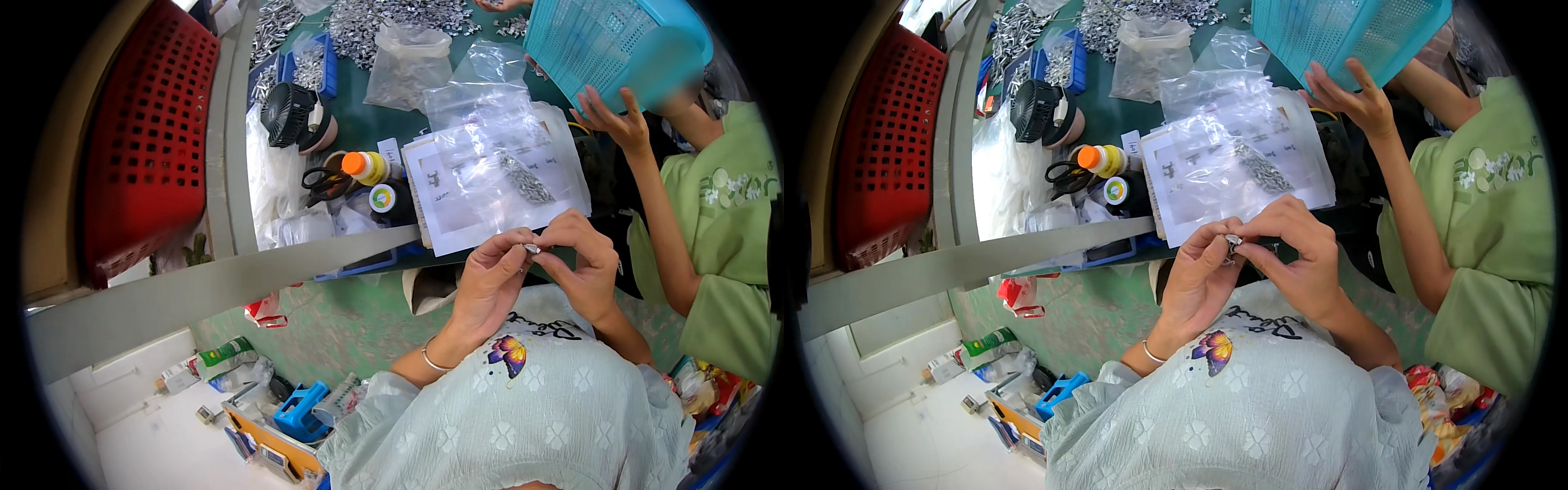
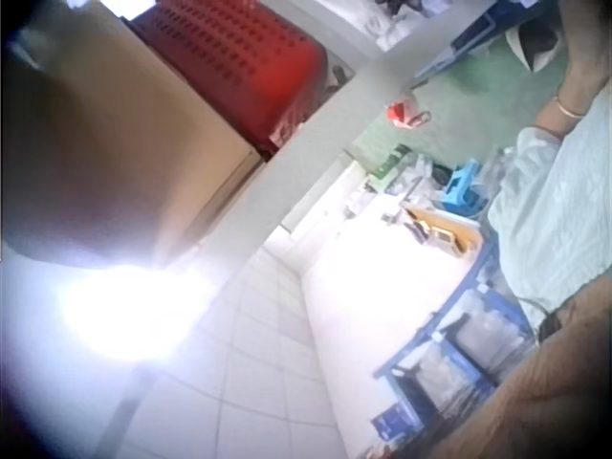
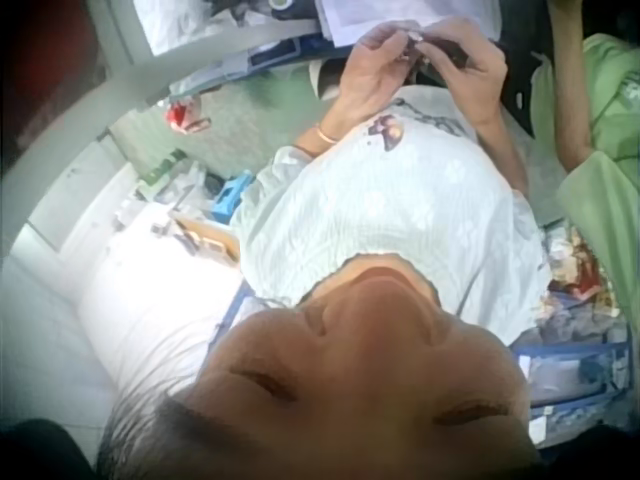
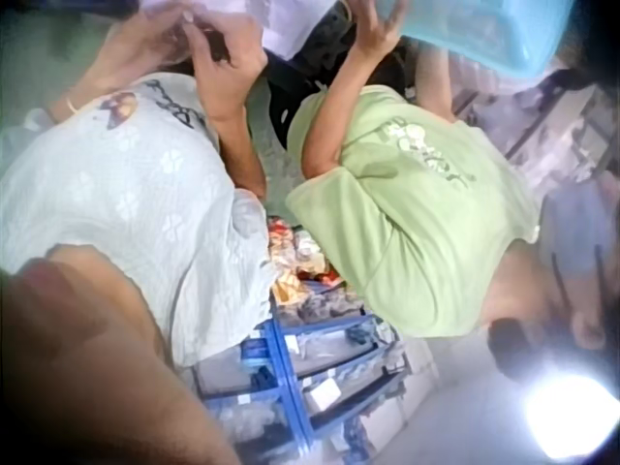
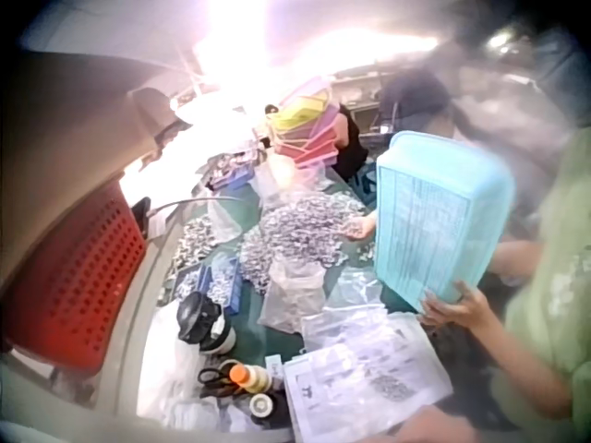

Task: The person sits at a green workbench in a factory setting, picking up small silver metal components from a large pile. They manipulate the components by hand, appearing to assemble or inspect them, and place them into a clear plastic bag. The person also wipes the table surface with a cloth and moves a plastic container.

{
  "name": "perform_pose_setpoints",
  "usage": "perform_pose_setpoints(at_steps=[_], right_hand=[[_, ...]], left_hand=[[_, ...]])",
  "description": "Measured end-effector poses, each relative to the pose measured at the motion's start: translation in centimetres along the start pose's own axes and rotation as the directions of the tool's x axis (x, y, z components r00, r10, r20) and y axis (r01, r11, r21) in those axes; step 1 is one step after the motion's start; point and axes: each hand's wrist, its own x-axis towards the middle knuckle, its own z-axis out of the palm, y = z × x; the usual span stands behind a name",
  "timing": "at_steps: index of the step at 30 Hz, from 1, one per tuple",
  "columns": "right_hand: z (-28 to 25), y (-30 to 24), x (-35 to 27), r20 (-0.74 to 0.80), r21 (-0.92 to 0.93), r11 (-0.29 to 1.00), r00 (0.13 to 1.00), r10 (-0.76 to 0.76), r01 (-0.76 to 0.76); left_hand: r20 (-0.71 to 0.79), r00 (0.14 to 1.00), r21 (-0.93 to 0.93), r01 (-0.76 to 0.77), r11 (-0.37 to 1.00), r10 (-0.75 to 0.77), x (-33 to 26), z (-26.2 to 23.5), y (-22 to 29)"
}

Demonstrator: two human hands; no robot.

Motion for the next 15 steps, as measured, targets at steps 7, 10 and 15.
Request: perform_pose_setpoints(at_steps=[7,10,15], right_hand=[[-0.2,0.2,0.4,-0.028,-0.034,0.999,0.999,-0.041,0.040],[-0.1,0.5,0.4,-0.066,-0.005,0.999,0.997,0.044,-0.044],[-0.5,2.3,-0.1,-0.042,0.071,0.979,0.980,0.197,-0.193]], left_hand=[[-0.028,1.000,0.039,0.014,0.999,-0.013,0.6,0.3,0.0],[-0.094,0.995,-0.078,0.030,0.997,-0.037,1.2,0.5,0.0],[-0.293,0.956,-0.240,-0.086,0.967,0.012,5.4,-5.0,0.9]])
